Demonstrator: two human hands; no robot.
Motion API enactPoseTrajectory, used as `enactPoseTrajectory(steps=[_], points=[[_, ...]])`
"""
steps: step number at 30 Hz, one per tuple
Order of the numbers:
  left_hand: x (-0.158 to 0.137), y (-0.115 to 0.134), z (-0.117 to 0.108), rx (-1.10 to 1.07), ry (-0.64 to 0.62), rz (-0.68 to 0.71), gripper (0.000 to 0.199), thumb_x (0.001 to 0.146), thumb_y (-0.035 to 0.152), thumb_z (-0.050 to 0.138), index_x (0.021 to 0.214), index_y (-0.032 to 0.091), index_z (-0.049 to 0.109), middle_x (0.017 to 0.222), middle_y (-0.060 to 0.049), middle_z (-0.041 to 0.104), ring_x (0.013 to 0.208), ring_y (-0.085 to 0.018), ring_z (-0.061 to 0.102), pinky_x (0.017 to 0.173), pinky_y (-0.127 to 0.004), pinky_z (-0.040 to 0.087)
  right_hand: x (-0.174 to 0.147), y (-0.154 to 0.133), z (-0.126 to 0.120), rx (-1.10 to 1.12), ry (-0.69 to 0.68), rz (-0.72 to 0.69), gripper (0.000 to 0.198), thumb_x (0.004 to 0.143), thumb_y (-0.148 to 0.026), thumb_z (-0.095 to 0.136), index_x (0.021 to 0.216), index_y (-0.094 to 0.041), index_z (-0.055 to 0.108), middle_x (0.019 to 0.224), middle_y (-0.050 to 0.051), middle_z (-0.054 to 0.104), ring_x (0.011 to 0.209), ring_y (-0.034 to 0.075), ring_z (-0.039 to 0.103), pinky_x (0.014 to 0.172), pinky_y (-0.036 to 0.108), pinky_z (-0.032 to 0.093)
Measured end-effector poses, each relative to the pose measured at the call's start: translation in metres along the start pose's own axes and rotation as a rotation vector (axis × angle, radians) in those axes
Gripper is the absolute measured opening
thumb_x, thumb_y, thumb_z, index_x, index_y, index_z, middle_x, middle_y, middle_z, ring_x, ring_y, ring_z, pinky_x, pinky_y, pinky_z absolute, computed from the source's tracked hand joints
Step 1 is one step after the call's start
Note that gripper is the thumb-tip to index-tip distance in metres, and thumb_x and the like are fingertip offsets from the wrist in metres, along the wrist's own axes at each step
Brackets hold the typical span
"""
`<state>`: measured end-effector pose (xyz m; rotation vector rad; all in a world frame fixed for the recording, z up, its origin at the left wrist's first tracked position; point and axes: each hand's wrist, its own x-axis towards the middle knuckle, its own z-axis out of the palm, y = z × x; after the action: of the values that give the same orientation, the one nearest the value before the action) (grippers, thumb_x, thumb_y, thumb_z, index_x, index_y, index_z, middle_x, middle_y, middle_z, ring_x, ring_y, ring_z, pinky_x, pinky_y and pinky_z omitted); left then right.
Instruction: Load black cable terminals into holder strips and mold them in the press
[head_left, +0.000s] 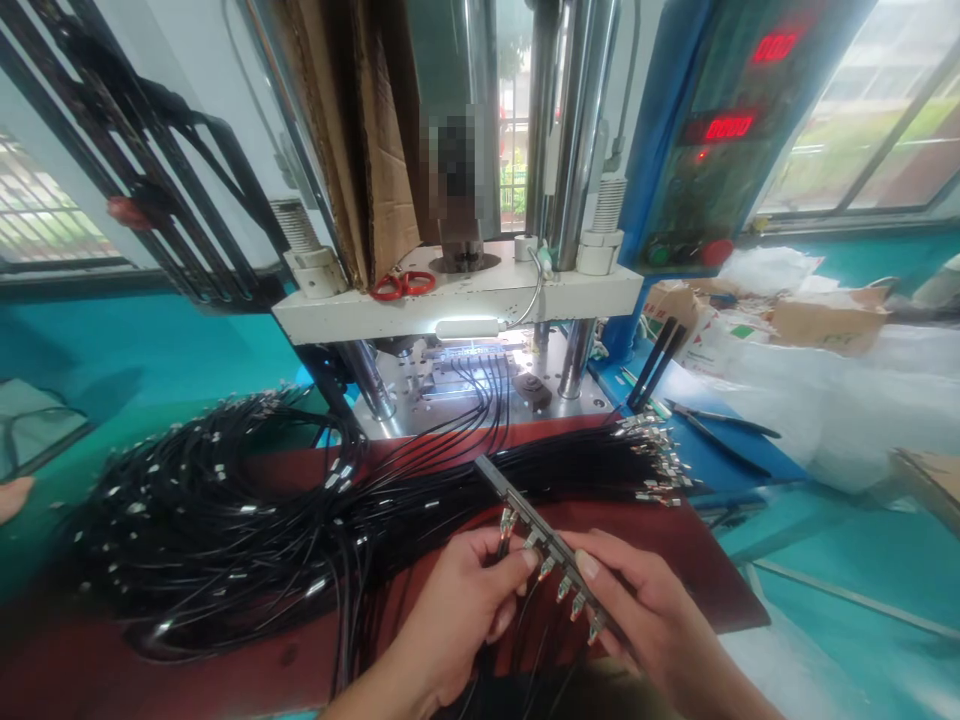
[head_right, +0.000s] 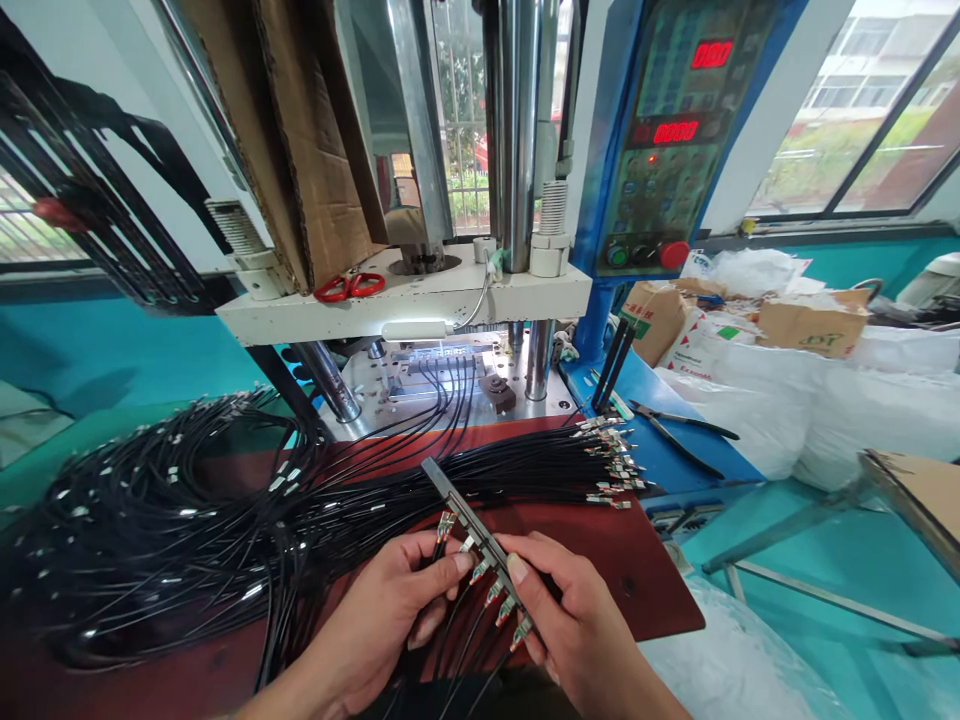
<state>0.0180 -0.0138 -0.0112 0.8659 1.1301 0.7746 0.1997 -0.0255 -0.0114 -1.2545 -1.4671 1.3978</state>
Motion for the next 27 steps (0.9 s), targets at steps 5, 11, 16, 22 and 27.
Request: enactPoseTrajectory(steps=[5, 11, 16, 22, 27], points=[[0.002, 0.006, -0.001, -0.040, -0.025, -0.042, 0.023, 0.078, 0.035, 0.064, 0.077, 0.014, 0.055, 0.058, 0.006, 0.046, 0.037, -0.001, 0.025, 0.036, -0.020, 0.011, -0.001, -0.001, -0.003, -0.131, -0.043, -0.016, 0.042, 0.092, -0.047, 0.045, 0.119, -0.024, 0.066, 0.086, 0.006, 0.059, 0.073, 0.018, 0.057, 0.054, 0.023, 0.049], [0.000, 0.009, -0.007, -0.060, -0.047, 0.006, 0.022, 0.079, 0.033, 0.065, 0.079, 0.012, 0.059, 0.067, 0.000, 0.055, 0.044, -0.004, 0.042, 0.042, -0.017, 0.030, -0.001, 0.001, -0.002, -0.068, -0.003, -0.021, 0.043, 0.089, -0.051, 0.048, 0.119, -0.026, 0.067, 0.090, 0.007, 0.065, 0.069, 0.018, 0.060, 0.056, 0.026, 0.053], [-0.003, 0.009, -0.019, -0.234, 0.073, 0.094, 0.026, 0.078, 0.031, 0.068, 0.093, 0.011, 0.063, 0.074, -0.002, 0.057, 0.063, -0.010, 0.055, 0.063, -0.024, 0.046, 0.002, 0.005, -0.005, 0.031, 0.053, -0.067, 0.043, 0.088, -0.049, 0.053, 0.118, -0.021, 0.068, 0.099, 0.010, 0.070, 0.088, 0.025, 0.065, 0.083, 0.035, 0.054], [-0.002, 0.002, -0.016, -0.210, 0.129, 0.091, 0.034, 0.076, 0.042, 0.068, 0.095, 0.016, 0.057, 0.064, 0.004, 0.051, 0.046, -0.007, 0.044, 0.042, -0.020, 0.035, 0.003, 0.011, -0.006, -0.053, 0.094, -0.061, 0.045, 0.085, -0.054, 0.054, 0.111, -0.022, 0.072, 0.104, 0.012, 0.072, 0.102, 0.029, 0.064, 0.091, 0.037, 0.051], [-0.001, 0.000, -0.008, -0.079, 0.217, 0.019, 0.034, 0.075, 0.047, 0.067, 0.080, 0.016, 0.055, 0.053, 0.008, 0.042, 0.040, -0.004, 0.031, 0.036, -0.017, 0.021, -0.001, 0.009, -0.005, -0.125, 0.220, -0.095, 0.044, 0.078, -0.057, 0.062, 0.102, -0.023, 0.076, 0.103, 0.011, 0.073, 0.106, 0.031, 0.062, 0.093, 0.037, 0.050]])
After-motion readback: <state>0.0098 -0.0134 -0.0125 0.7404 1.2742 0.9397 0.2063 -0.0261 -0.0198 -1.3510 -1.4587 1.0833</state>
